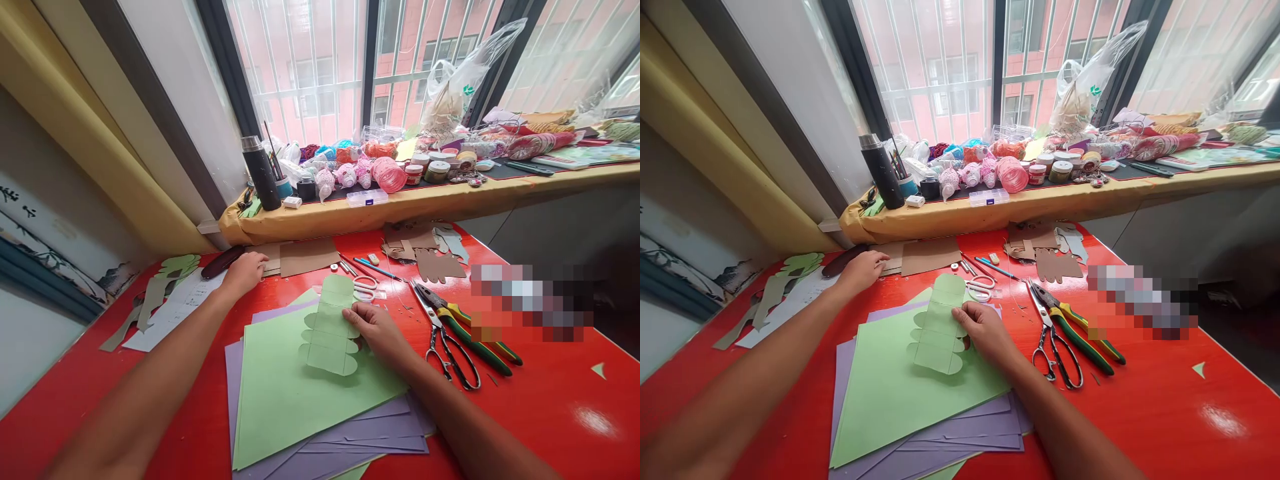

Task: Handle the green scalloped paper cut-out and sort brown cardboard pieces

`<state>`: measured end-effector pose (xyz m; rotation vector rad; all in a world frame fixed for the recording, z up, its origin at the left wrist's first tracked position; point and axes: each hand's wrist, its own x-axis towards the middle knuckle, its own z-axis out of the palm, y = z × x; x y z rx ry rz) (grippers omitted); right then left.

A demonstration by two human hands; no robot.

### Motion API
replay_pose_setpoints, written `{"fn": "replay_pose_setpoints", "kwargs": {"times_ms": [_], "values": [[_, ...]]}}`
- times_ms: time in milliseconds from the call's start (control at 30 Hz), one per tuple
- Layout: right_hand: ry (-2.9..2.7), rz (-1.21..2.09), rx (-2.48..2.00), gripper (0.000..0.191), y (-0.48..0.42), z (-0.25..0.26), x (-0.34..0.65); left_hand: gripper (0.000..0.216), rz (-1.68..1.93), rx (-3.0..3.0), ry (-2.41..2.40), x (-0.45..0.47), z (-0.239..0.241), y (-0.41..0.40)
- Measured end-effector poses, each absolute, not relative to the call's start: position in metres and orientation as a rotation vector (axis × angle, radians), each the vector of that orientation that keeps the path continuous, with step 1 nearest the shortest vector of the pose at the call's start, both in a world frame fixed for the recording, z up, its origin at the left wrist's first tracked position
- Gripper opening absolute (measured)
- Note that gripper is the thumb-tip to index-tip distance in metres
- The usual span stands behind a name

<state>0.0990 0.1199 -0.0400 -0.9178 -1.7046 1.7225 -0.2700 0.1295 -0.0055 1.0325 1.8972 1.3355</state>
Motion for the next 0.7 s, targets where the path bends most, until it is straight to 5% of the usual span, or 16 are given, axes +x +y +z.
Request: {"fn": "replay_pose_setpoints", "kwargs": {"times_ms": [700], "values": [[-1.734,1.725,-0.916,0.049,0.121,-0.04,0.1,0.024,0.938,1.612,2.194,-0.292,-0.028,0.149]]}}
